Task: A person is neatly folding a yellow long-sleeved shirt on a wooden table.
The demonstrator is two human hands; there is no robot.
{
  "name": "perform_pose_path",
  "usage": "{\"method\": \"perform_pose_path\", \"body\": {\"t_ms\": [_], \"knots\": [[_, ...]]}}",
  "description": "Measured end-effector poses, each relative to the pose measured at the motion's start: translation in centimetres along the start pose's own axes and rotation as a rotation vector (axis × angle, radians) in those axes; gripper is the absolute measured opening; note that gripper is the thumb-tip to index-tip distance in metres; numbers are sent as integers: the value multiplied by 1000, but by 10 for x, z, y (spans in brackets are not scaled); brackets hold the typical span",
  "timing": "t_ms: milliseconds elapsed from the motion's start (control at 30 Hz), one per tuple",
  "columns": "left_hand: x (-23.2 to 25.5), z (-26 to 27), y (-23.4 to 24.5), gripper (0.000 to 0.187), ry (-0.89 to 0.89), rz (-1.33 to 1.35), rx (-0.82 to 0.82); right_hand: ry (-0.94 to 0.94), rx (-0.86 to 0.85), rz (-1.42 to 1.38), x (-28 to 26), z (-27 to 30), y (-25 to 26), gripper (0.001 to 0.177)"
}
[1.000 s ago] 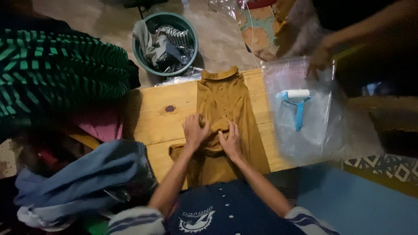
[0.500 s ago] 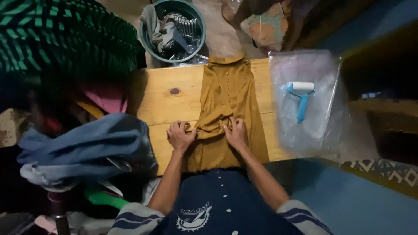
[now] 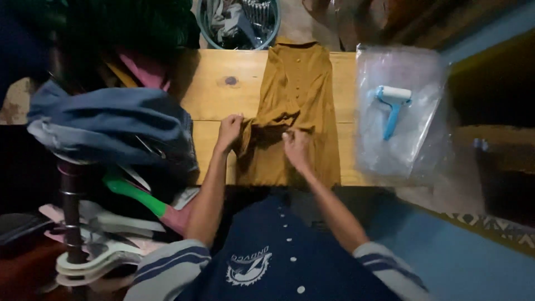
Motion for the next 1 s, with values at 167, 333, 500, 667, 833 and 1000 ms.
{"method": "perform_pose_path", "body": {"t_ms": [167, 333, 500, 667, 833, 1000], "knots": [[171, 93, 10, 52, 153, 228, -206, -729, -229, -740, 64, 41, -40, 85], [221, 141, -4, 64, 193, 276, -246, -836, -208, -1139, -73, 8, 18, 119], [130, 121, -78, 30, -114, 202, -230, -334, -25, -704, -67, -67, 31, 19], [85, 104, -25, 35, -85, -296, 3, -9, -88, -33, -47, -151, 87, 14], [28, 92, -24, 62, 129, -585, -185, -7, -129, 40, -46, -202, 125, 10], [29, 114, -53, 55, 227, -539, -348, -16, -337, 115, -25, -219, 117, 20]]}}
Point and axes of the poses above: each hand's wrist, its own z-axis away from the middle knuckle, its own y-axis out of the back of the hand, x = y × z, the point moved 5 cm from there along -z, towards the middle knuckle, and after that the axes turned 8 degrees about -z, right-handed, at the moved point
